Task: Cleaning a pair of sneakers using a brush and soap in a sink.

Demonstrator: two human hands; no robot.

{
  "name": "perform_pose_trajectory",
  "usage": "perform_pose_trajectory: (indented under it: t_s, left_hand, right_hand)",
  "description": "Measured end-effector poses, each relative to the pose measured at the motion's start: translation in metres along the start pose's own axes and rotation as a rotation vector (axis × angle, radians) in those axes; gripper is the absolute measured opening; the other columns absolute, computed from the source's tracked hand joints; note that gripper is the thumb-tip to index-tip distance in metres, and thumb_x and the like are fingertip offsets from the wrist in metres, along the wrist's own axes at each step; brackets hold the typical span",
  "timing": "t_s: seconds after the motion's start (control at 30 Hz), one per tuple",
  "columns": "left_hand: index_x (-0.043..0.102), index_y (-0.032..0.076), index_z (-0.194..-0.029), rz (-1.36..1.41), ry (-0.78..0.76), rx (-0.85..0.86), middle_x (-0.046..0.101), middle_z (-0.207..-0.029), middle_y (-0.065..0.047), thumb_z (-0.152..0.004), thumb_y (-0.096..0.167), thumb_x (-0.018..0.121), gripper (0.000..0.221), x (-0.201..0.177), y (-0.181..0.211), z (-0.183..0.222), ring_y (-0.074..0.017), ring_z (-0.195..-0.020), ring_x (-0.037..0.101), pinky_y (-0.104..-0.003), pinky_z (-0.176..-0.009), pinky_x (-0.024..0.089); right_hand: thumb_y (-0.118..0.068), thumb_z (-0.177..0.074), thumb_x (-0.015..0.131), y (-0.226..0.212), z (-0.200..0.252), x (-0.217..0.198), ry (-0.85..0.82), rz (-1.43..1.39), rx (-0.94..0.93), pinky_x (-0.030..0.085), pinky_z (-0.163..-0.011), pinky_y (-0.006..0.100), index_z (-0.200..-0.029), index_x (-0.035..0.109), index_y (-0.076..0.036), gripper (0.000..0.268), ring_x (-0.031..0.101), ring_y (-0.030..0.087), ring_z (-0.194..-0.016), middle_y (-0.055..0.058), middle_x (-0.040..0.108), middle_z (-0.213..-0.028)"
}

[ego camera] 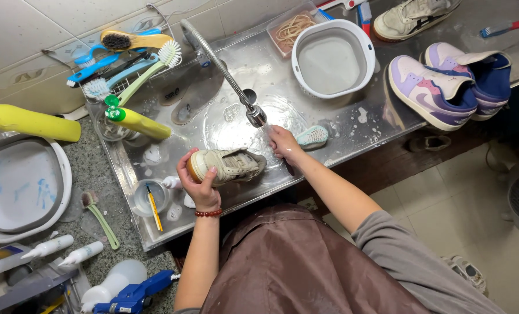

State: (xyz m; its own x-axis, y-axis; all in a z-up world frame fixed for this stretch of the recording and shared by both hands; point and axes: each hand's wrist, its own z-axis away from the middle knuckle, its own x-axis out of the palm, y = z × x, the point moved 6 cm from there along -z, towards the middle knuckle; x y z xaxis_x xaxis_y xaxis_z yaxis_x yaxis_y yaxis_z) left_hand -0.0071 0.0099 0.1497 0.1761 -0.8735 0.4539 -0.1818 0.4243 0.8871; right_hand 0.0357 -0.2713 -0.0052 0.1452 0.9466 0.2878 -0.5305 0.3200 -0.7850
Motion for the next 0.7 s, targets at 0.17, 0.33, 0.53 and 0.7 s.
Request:
perform_pose_trajectory:
  t_s: [0.17,0.33,0.53,0.7]
  left_hand:
    - [0.046,0.007,-0.139,-0.112,-0.065,0.032,0.052,-0.142,-0.014,-0.078,0.01,0.08,0.069,-0.003,0.0,0.0,-0.0251,-0.128,0.053,-0.04,-0.116,0.042]
    - [0.043,0.009,-0.14,-0.189,-0.131,0.069,0.05,-0.144,-0.015,-0.082,0.017,0.079,0.069,-0.015,-0.001,0.005,-0.0257,-0.13,0.051,-0.041,-0.117,0.041]
    - [0.043,0.01,-0.139,-0.207,-0.084,0.122,0.049,-0.145,-0.016,-0.083,0.021,0.079,0.068,-0.027,0.001,0.015,-0.0278,-0.132,0.05,-0.042,-0.118,0.039]
    - [0.042,0.009,-0.14,-0.288,-0.127,0.139,0.047,-0.146,-0.017,-0.082,0.022,0.079,0.07,-0.032,0.001,0.023,-0.0292,-0.133,0.049,-0.042,-0.118,0.039]
  right_hand:
    - [-0.024,-0.105,0.055,-0.005,-0.009,0.007,0.032,0.008,-0.043,0.036,-0.044,0.026,-0.097,0.064,-0.004,0.023,0.043,0.008,-0.05,0.002,0.051,-0.072]
    - [-0.011,-0.096,0.053,-0.025,-0.013,0.022,-0.023,0.026,-0.111,0.031,-0.042,0.027,-0.102,0.063,-0.004,0.013,0.041,0.009,-0.047,0.003,0.062,-0.074]
    - [-0.018,-0.102,0.046,-0.031,-0.016,0.029,0.006,0.192,-0.045,0.035,-0.042,0.027,-0.1,0.069,-0.005,0.026,0.043,0.009,-0.046,0.003,0.053,-0.066]
    - [-0.024,-0.104,0.045,0.01,-0.046,0.003,0.112,0.075,0.069,0.024,-0.037,0.028,-0.084,0.055,-0.004,0.03,0.032,0.01,-0.04,0.0,0.043,-0.058]
